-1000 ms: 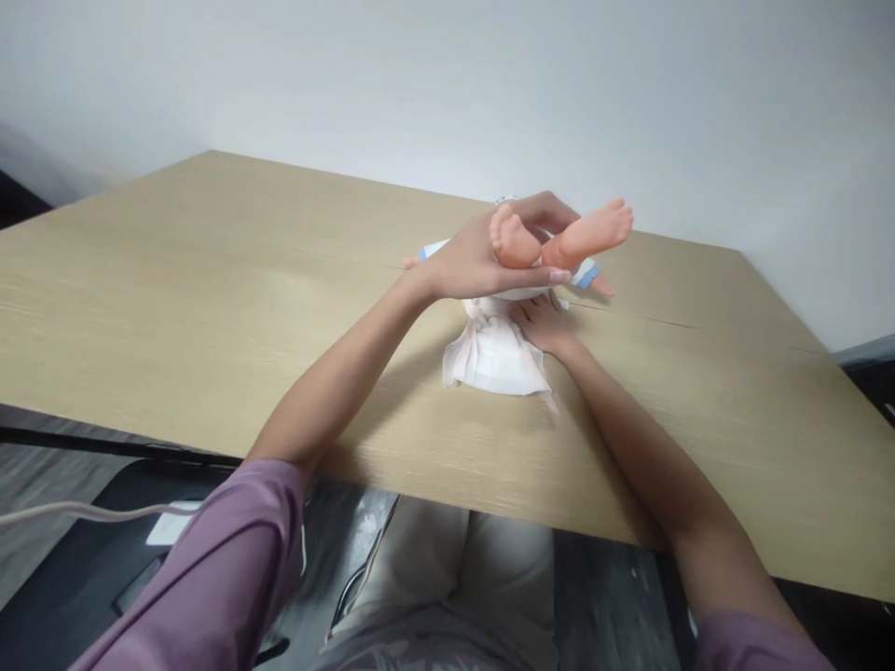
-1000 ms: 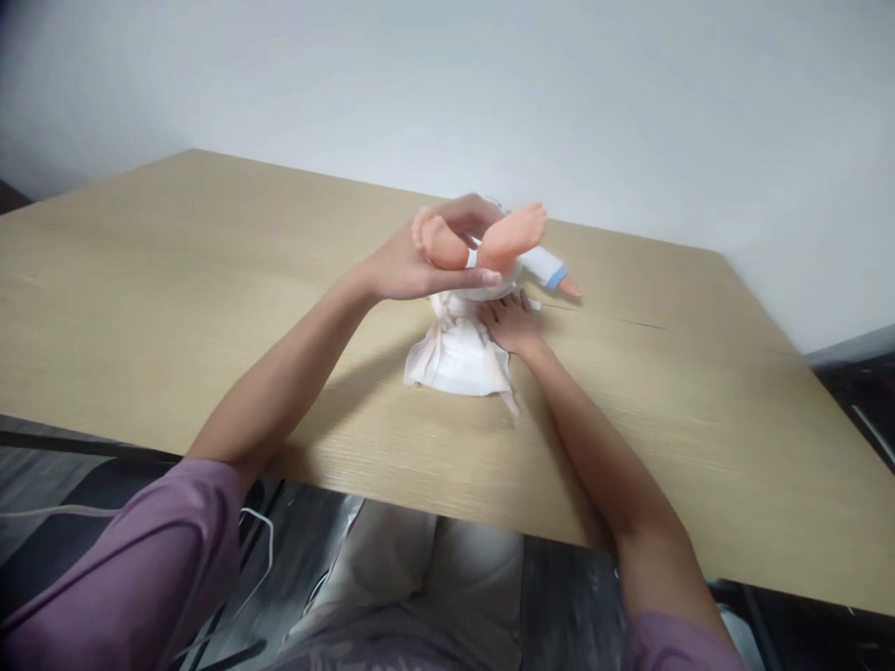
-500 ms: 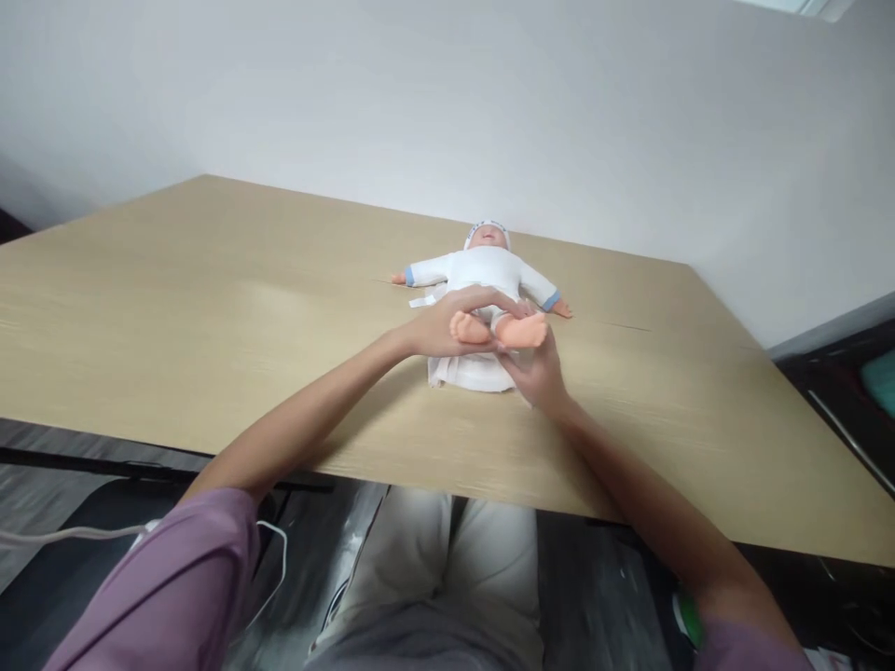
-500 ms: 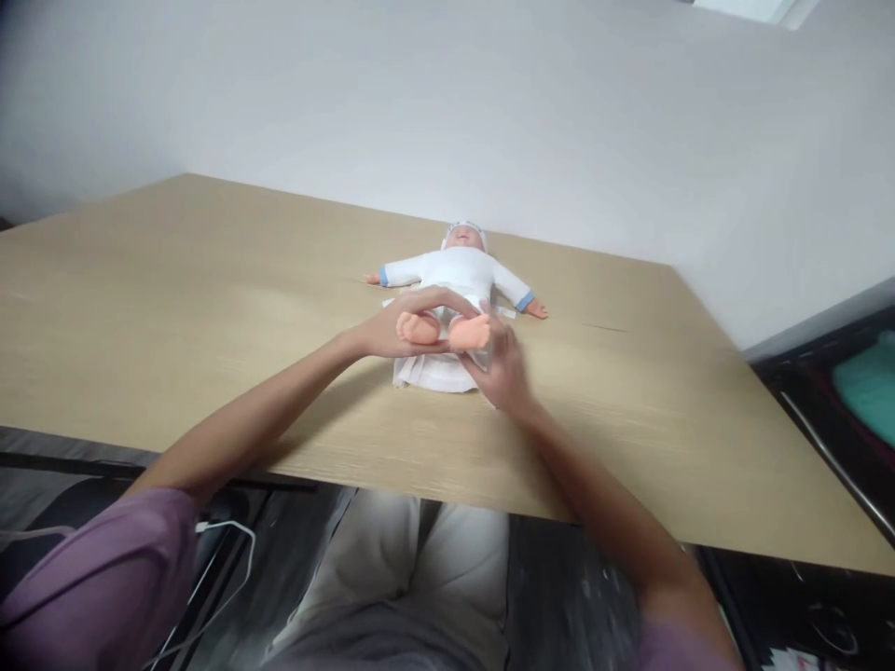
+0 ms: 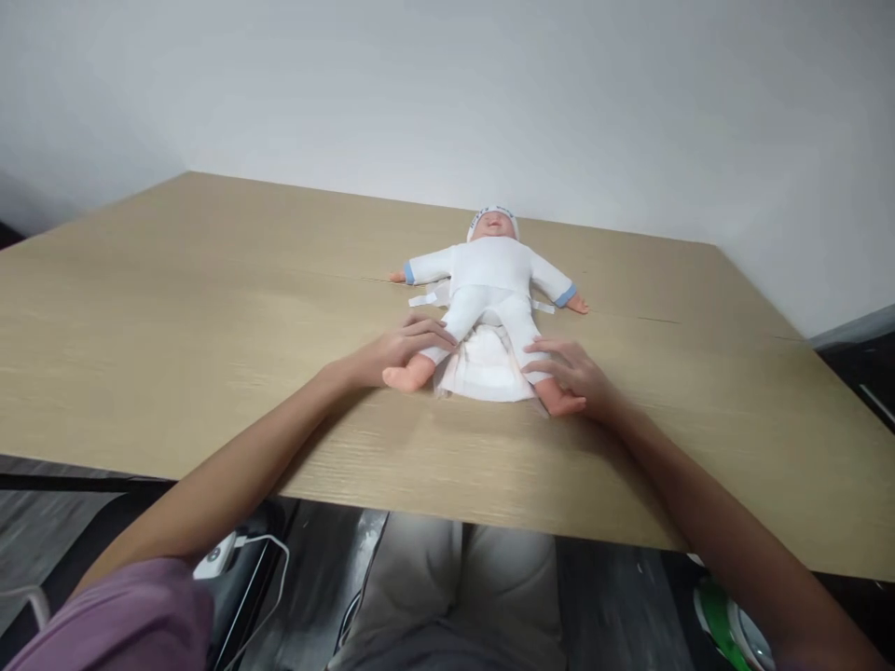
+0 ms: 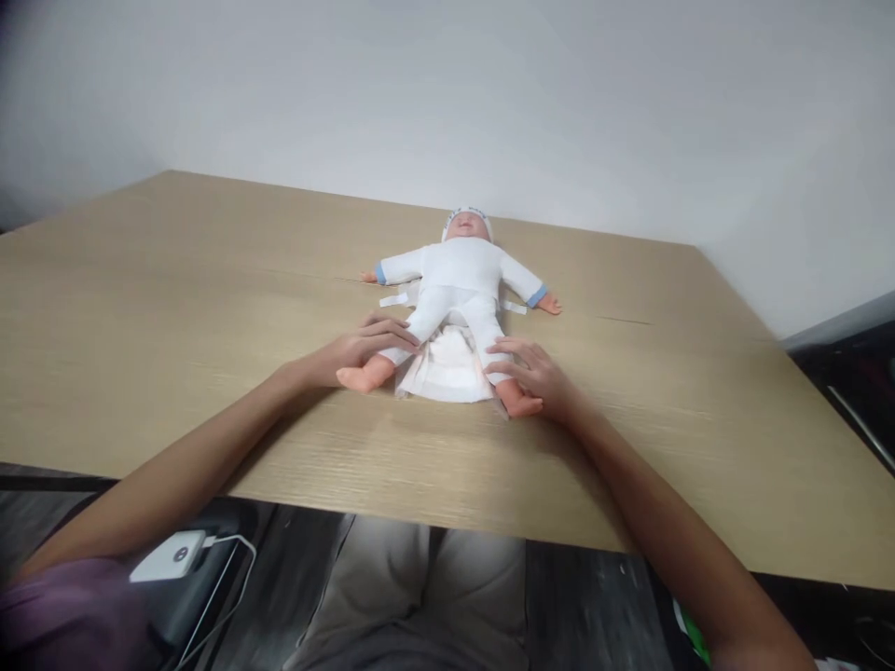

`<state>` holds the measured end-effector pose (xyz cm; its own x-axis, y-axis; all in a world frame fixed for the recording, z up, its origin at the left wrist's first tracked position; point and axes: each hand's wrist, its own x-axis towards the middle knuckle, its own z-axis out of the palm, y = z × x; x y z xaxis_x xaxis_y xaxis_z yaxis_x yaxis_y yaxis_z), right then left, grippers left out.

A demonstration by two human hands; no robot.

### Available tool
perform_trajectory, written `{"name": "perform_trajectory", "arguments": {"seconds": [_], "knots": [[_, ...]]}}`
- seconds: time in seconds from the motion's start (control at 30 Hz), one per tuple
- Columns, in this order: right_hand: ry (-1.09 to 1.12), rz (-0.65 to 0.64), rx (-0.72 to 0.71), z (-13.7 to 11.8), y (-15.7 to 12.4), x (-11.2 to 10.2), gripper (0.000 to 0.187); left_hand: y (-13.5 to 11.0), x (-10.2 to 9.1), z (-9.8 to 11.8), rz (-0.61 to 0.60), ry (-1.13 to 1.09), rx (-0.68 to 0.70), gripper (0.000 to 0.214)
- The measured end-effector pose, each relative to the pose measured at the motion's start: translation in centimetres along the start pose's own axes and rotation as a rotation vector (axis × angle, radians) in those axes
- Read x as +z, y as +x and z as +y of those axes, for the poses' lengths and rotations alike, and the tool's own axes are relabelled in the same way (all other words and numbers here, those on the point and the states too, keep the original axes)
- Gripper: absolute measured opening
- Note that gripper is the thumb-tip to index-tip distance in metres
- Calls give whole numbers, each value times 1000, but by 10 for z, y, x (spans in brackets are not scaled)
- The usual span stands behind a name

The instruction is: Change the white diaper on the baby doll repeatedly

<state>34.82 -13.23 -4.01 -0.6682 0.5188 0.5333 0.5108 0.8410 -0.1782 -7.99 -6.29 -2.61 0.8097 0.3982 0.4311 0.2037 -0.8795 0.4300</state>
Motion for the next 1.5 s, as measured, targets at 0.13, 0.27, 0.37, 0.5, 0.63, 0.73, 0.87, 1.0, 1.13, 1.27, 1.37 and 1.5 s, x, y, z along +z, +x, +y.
{"name": "perform_trajectory", "arguments": {"seconds": [0.13,0.27,0.37,0.5,0.63,0.73,0.87,1.0,1.13,1.27,1.37,1.5], "knots": [[-5,-20,36,-4,2,-1,41,2,-3,5,-66,-3,-3,66],[3,-60,51,-5,-1,-3,48,0,-8,6,-120,-26,-12,68],[9,-79,71,-5,-2,-4,53,-1,-8,7,-138,-18,-23,67],[5,-82,52,-8,1,-7,55,-1,-8,8,-148,-5,-32,62],[-20,-84,40,-12,4,-9,52,0,-9,11,-151,-7,-30,66],[-25,-87,32,-13,6,-10,53,0,-9,14,-148,7,-24,70],[-50,-73,17,-14,7,-10,50,-1,-9,17,-145,29,-26,68],[-58,-69,18,-15,9,-10,50,0,-10,20,-163,54,-33,64],[-42,-92,44,-15,10,-11,56,2,-10,21,-165,49,-34,59],[-38,-91,28,-15,9,-11,55,1,-11,19,-168,1,-60,52],[-34,-102,46,-15,9,-11,55,1,-12,21,-185,-38,-87,46],[3,-124,107,-16,9,-10,52,7,-8,36,-155,-17,-174,35]]}}
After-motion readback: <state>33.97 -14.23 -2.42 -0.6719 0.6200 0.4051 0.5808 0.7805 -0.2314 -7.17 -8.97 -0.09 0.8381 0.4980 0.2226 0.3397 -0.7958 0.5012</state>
